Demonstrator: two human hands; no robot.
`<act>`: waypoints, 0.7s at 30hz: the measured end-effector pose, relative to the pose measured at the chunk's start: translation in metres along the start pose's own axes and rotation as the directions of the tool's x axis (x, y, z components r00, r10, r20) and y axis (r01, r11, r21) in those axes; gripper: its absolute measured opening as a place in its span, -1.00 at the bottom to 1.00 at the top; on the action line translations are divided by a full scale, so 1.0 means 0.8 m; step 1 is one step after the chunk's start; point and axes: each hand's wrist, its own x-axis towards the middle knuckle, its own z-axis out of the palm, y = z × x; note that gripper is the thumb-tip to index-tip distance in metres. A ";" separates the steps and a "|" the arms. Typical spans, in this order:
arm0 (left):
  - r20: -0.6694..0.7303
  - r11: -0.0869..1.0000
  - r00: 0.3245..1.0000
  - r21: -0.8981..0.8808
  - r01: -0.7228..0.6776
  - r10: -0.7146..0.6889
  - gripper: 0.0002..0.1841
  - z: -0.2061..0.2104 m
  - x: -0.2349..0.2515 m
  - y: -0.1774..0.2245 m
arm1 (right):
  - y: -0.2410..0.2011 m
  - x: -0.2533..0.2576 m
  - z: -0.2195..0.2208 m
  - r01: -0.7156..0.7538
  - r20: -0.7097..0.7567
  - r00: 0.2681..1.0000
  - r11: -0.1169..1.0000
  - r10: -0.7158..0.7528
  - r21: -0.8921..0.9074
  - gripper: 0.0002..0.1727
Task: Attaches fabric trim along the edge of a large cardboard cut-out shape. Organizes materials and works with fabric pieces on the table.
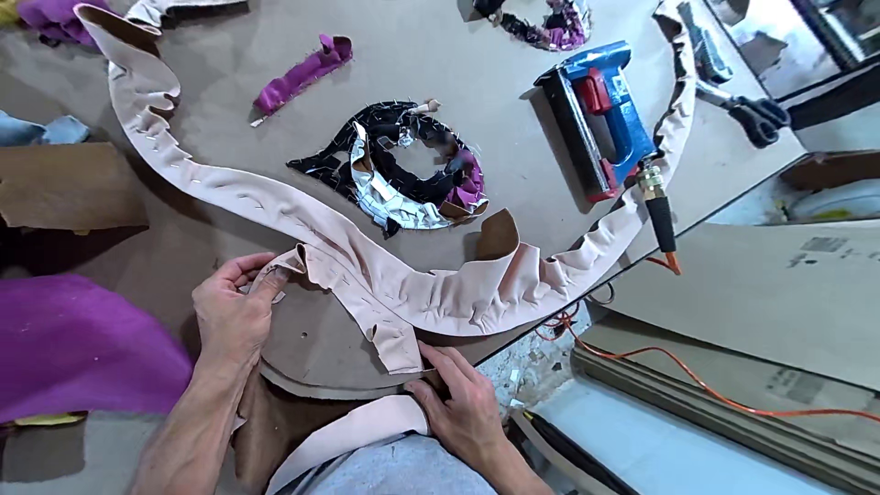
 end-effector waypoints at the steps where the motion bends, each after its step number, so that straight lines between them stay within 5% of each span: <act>1: -0.010 1.000 1.000 -0.010 0.006 -0.006 -0.74 0.001 0.001 0.000 | 0.001 -0.001 0.002 0.011 -0.019 1.000 1.000 -0.011 0.004 -0.53; 21: -0.036 0.997 0.997 -0.022 0.074 -0.075 -0.71 0.000 0.004 0.005 | 0.000 -0.011 0.025 -0.022 -0.265 0.964 0.997 0.039 0.069 -0.56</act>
